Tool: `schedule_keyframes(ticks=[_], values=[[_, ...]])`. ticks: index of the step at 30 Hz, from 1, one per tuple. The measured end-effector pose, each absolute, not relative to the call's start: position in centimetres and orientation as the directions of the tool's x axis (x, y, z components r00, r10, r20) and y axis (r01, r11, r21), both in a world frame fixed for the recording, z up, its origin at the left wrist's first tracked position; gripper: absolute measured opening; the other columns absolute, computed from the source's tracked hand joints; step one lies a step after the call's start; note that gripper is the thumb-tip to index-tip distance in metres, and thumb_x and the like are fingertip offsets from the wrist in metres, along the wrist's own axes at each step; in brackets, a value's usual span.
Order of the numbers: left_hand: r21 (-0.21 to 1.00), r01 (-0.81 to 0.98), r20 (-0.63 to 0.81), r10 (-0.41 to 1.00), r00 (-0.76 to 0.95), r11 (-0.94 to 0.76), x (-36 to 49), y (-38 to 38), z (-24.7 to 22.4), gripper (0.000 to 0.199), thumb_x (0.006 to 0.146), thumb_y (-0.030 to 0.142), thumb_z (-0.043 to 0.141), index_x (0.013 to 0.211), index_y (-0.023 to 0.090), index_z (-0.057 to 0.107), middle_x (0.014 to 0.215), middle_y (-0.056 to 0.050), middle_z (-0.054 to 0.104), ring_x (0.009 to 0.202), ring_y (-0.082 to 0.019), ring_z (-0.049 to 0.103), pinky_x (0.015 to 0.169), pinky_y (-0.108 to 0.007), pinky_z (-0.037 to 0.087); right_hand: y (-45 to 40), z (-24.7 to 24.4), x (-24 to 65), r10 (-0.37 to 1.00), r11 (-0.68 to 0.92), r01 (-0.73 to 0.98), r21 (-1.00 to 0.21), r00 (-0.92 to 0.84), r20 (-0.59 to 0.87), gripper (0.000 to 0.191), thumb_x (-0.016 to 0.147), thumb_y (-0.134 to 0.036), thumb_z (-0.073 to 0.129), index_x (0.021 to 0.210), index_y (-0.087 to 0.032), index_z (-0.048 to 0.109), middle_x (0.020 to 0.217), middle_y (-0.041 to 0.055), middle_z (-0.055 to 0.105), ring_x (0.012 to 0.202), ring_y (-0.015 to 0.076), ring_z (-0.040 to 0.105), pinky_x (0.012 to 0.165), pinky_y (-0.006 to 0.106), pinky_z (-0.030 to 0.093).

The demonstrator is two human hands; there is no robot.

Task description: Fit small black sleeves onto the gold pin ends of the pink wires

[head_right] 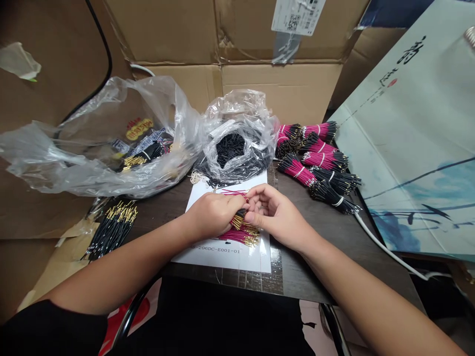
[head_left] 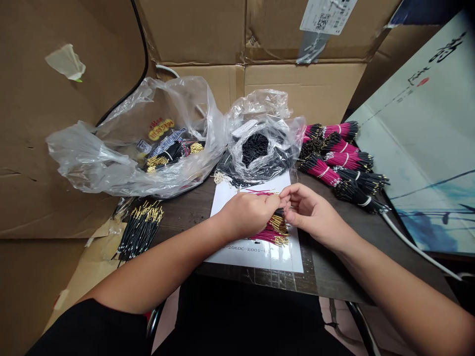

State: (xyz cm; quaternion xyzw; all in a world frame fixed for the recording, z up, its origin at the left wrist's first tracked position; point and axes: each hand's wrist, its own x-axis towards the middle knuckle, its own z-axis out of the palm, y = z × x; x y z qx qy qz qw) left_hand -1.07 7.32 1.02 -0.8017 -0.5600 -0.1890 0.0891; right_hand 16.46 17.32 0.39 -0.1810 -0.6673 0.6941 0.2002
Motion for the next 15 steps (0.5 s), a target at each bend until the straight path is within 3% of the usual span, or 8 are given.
schedule_keyframes(ticks=[3,7,11,15], values=[[0.329,0.877,0.402,0.892,0.206,-0.351,-2.1,7.5,1.6,0.013,0.087,0.019,0.045,0.09,0.016,0.057,0.078,-0.003,0.068,0.067,-0.015,0.063,0.06,-0.025,0.046,18.4,0.2,16.6,0.61,0.114,-0.033,-0.993,-0.786,0.096,0.03,0.082,-0.041,0.066,0.105,-0.022,0.058,0.082,0.0005,0.056,0.07,0.0112,0.054,0.066,0.026,0.048],[0.615,0.753,0.43,0.9,-0.074,-0.232,-3.8,8.1,1.9,0.034,0.097,0.034,0.038,0.069,0.017,0.051,0.061,0.0,0.054,0.055,-0.011,0.05,0.056,-0.025,0.039,20.0,0.6,16.3,0.672,0.402,0.189,-0.896,-0.726,0.148,0.024,0.086,-0.04,0.06,0.1,-0.021,0.063,0.086,0.0034,0.064,0.075,0.0153,0.06,0.067,0.03,0.05],[0.796,0.569,0.422,0.863,-0.277,-0.207,-4.9,8.7,1.7,0.047,0.098,0.044,0.033,0.062,0.018,0.046,0.057,0.0,0.049,0.055,-0.011,0.046,0.058,-0.026,0.039,22.1,2.1,14.2,0.502,0.74,0.235,-0.63,-0.816,0.285,0.016,0.09,-0.03,0.055,0.098,-0.021,0.065,0.093,0.0047,0.066,0.083,0.0175,0.061,0.075,0.034,0.049],[0.831,0.49,0.463,0.815,-0.349,-0.263,-5.3,8.8,2.1,0.044,0.098,0.045,0.034,0.076,0.016,0.058,0.077,-0.005,0.06,0.077,-0.014,0.055,0.076,-0.029,0.044,24.7,3.2,10.3,0.258,0.926,0.126,-0.355,-0.899,0.353,0.02,0.092,-0.022,0.047,0.097,-0.019,0.067,0.094,0.0072,0.065,0.09,0.0193,0.059,0.081,0.036,0.046]])
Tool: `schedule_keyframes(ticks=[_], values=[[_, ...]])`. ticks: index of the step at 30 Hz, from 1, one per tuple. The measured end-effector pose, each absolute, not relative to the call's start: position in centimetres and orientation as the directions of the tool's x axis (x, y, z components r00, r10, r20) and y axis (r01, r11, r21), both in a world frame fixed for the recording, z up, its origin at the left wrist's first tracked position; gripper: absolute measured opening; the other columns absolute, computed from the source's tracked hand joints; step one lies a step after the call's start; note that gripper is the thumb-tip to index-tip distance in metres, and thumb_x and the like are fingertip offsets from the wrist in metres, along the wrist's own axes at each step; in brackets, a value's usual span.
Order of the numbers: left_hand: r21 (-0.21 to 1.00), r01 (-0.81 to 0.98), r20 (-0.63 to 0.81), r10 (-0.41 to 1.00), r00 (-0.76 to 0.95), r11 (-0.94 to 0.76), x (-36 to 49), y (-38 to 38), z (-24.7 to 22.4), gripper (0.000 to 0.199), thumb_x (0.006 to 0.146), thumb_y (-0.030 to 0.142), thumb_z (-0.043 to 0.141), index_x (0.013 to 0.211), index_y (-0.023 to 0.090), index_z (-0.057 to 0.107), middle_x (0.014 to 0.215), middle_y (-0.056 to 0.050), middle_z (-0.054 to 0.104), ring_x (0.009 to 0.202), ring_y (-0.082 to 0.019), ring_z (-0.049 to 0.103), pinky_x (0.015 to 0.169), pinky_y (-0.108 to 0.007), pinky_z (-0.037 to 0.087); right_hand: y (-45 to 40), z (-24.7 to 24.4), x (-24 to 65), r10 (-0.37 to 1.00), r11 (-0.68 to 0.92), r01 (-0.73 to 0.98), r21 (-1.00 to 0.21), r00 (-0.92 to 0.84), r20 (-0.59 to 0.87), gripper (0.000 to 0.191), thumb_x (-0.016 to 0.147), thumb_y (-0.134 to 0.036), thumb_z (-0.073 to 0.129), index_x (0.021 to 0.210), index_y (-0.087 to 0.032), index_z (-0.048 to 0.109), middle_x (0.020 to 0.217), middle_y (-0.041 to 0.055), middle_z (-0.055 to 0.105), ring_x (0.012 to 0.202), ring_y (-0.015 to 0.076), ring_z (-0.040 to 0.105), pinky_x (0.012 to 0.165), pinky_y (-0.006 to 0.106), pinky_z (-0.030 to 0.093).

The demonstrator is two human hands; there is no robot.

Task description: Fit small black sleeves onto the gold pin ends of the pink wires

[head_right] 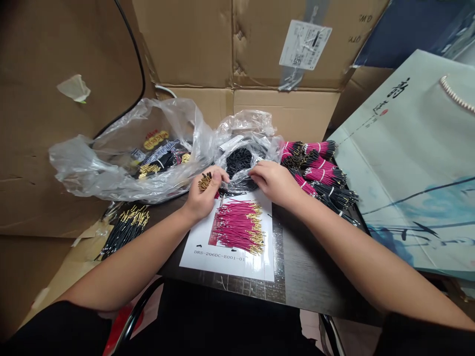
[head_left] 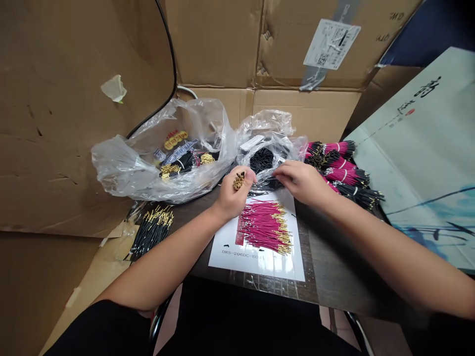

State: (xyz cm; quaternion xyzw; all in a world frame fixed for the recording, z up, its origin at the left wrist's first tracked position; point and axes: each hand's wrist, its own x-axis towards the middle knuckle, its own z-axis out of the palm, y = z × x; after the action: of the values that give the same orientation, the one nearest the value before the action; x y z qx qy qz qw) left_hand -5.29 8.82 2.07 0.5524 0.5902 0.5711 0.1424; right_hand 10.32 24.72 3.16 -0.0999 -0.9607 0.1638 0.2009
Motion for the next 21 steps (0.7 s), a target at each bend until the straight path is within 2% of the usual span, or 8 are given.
schedule_keyframes(ticks=[3,6,8,10,13,16,18,21], values=[[0.881,0.392,0.409,0.844,-0.348,-0.265,-5.4,8.9,2.1,0.05,0.099,0.047,0.03,0.074,0.016,0.059,0.076,-0.006,0.062,0.075,-0.013,0.056,0.077,-0.03,0.046,25.7,3.4,7.4,0.137,0.976,0.092,-0.196,-0.964,0.229,0.022,0.091,-0.019,0.047,0.094,-0.019,0.069,0.092,0.008,0.065,0.085,0.0192,0.057,0.077,0.035,0.044],[0.938,0.231,0.331,0.872,-0.36,-0.26,-5.6,9.3,1.5,0.055,0.098,0.052,0.027,0.061,0.017,0.048,0.06,-0.001,0.054,0.061,-0.011,0.054,0.065,-0.028,0.046,25.2,3.7,5.4,0.068,0.998,0.066,-0.02,-0.983,0.173,0.024,0.092,-0.022,0.045,0.093,-0.019,0.069,0.089,0.0076,0.064,0.084,0.0196,0.055,0.075,0.036,0.042],[0.96,0.117,0.281,0.879,-0.385,-0.255,-5.7,9.6,0.9,0.052,0.096,0.056,0.03,0.059,0.019,0.036,0.05,0.005,0.038,0.045,-0.008,0.04,0.049,-0.025,0.038,24.5,4.0,4.7,0.057,0.997,0.064,0.046,-0.988,0.145,0.022,0.092,-0.024,0.047,0.095,-0.02,0.068,0.092,0.0072,0.064,0.086,0.0203,0.054,0.076,0.036,0.042],[0.965,0.083,0.26,0.875,-0.408,-0.248,-5.7,9.8,0.5,0.051,0.094,0.058,0.035,0.06,0.02,0.031,0.05,0.007,0.029,0.041,-0.006,0.028,0.043,-0.024,0.028,24.2,4.1,4.2,0.072,0.995,0.08,0.067,-0.99,0.119,0.02,0.091,-0.025,0.049,0.099,-0.02,0.067,0.098,0.007,0.065,0.089,0.0204,0.055,0.075,0.035,0.042],[0.959,0.168,0.281,0.856,-0.435,-0.23,-5.7,9.8,0.2,0.05,0.092,0.059,0.038,0.062,0.02,0.034,0.053,0.007,0.029,0.045,-0.007,0.027,0.045,-0.025,0.026,24.6,4.3,4.0,0.164,0.981,0.175,0.082,-0.979,0.119,0.027,0.094,-0.026,0.042,0.099,-0.018,0.067,0.096,0.0105,0.066,0.083,0.0214,0.058,0.068,0.036,0.042],[0.937,0.278,0.317,0.848,-0.425,-0.211,-5.8,9.5,0.4,0.048,0.093,0.057,0.037,0.063,0.02,0.037,0.054,0.006,0.031,0.048,-0.008,0.029,0.049,-0.026,0.027,25.4,4.6,3.9,0.275,0.953,0.286,0.102,-0.955,0.113,0.037,0.095,-0.036,0.038,0.095,-0.014,0.067,0.074,0.0132,0.064,0.066,0.023,0.058,0.057,0.037,0.038],[0.914,0.351,0.343,0.847,-0.407,-0.202,-5.8,9.3,0.6,0.047,0.094,0.055,0.037,0.063,0.019,0.038,0.054,0.006,0.033,0.05,-0.008,0.032,0.051,-0.026,0.027,25.5,4.9,3.7,0.297,0.946,0.305,0.112,-0.951,0.087,0.033,0.091,-0.039,0.046,0.088,-0.015,0.068,0.066,0.0117,0.062,0.061,0.0226,0.057,0.055,0.036,0.036],[0.876,0.435,0.391,0.838,-0.381,-0.21,-5.9,9.1,0.9,0.046,0.096,0.051,0.037,0.062,0.019,0.038,0.055,0.005,0.035,0.052,-0.009,0.034,0.053,-0.027,0.027,25.0,5.4,3.1,0.257,0.959,0.261,0.106,-0.965,0.048,0.022,0.087,-0.033,0.054,0.079,-0.018,0.068,0.07,0.011,0.063,0.069,0.0228,0.058,0.06,0.036,0.039]])
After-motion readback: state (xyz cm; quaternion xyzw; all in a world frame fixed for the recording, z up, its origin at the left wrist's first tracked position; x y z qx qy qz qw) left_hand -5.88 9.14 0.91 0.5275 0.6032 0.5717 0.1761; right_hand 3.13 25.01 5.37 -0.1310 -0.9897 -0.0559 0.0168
